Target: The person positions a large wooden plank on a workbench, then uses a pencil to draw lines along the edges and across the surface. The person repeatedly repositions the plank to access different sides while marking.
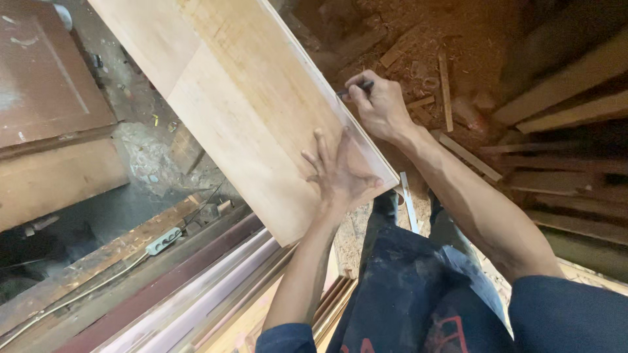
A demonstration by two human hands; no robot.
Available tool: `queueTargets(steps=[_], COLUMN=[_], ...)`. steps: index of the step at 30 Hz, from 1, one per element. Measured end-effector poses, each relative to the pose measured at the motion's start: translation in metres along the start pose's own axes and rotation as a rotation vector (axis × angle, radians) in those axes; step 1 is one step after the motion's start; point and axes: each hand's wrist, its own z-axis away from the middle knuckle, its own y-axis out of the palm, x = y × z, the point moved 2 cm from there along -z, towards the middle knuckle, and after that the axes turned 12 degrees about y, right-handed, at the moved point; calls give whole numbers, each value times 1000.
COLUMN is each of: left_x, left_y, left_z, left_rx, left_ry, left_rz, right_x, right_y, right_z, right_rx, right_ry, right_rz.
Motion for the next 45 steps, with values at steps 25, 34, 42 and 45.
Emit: queueTargets(steps=[25,34,42,45], left_x=[0,12,33,56], left_y=[3,50,170,185], left_z=[1,31,124,156], left_rx=[-60,-272,-455,-517], left_ry=[6,120,340,171], left_rz=[-60,-53,266,566], right_x=[-74,-84,-79,-68], right_y=[-94,-87,-62,-53], right_z=[219,222,204,214], right_rx=[81,-111,20,55], right_ry=[131,40,129,53], right_rz=[170,264,447,554])
